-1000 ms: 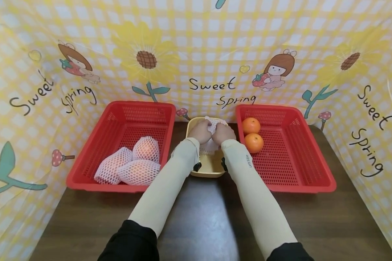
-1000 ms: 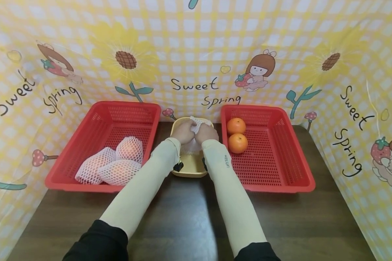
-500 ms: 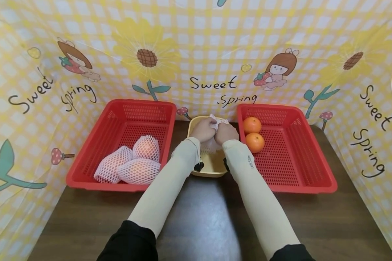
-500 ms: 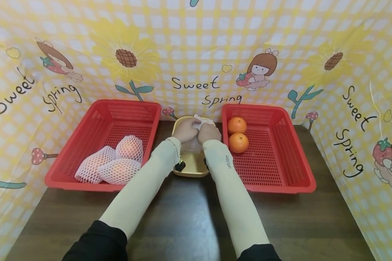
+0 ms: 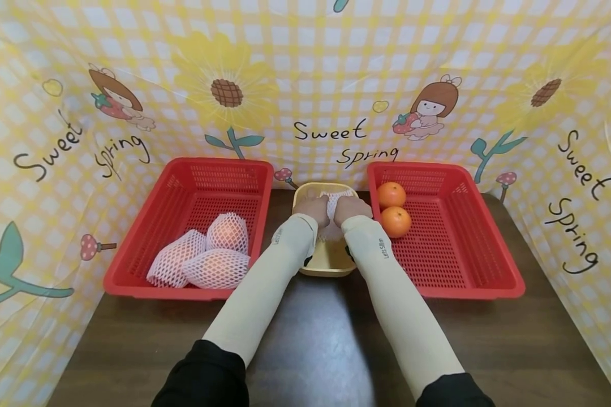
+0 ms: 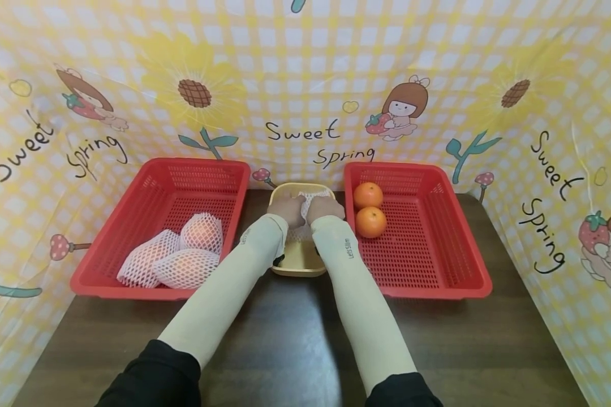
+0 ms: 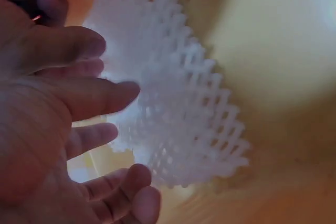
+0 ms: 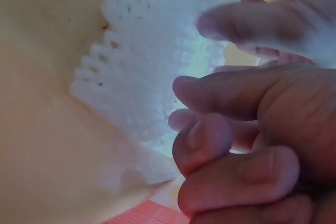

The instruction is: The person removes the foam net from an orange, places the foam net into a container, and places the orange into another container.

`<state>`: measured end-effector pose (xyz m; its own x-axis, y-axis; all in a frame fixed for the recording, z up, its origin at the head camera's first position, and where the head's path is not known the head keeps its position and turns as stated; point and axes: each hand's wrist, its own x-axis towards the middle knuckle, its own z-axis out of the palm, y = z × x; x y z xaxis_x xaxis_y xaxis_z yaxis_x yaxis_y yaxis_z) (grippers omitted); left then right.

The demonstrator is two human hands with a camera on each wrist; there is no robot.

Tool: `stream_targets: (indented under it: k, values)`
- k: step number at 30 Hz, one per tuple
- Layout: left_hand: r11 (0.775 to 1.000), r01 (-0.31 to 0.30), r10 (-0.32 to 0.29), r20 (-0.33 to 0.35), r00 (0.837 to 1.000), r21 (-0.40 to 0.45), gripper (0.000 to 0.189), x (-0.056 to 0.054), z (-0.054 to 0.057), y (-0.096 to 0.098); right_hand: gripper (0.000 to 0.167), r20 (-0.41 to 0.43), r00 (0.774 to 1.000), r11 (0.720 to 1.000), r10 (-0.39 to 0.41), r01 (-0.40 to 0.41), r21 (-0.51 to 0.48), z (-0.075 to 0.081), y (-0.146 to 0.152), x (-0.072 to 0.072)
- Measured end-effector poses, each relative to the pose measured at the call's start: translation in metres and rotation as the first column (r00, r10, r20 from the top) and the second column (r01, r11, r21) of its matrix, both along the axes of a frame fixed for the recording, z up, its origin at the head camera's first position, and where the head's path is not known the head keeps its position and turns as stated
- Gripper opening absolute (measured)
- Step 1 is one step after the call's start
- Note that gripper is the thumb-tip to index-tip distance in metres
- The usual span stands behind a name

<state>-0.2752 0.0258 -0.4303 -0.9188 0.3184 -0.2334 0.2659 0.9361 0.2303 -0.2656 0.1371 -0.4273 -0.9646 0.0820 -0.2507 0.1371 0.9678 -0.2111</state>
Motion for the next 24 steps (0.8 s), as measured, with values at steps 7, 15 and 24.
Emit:
stream_targets:
  k: [7, 15, 24]
  values:
    - [0.997, -0.003, 0.01, 0.079, 0.997, -0.082, 0.056, -0.005, -0.018, 0.002, 0.025, 0.059, 0.998, 0.997, 0.022, -0.017, -0.075, -0.011, -0.001, 0.001]
    - [0.996, -0.028, 0.039, 0.143, 0.989, -0.08, 0.058, -0.006, -0.02, 0.003, 0.03, -0.004, 0.999, 0.997, 0.038, -0.038, -0.07, -0.016, -0.007, -0.005]
    - [0.998, 0.012, -0.003, 0.134, 0.991, -0.062, 0.047, 0.01, -0.003, 0.0, 0.033, 0.144, 0.964, 0.974, 0.225, -0.228, 0.002, -0.032, 0.0, -0.021]
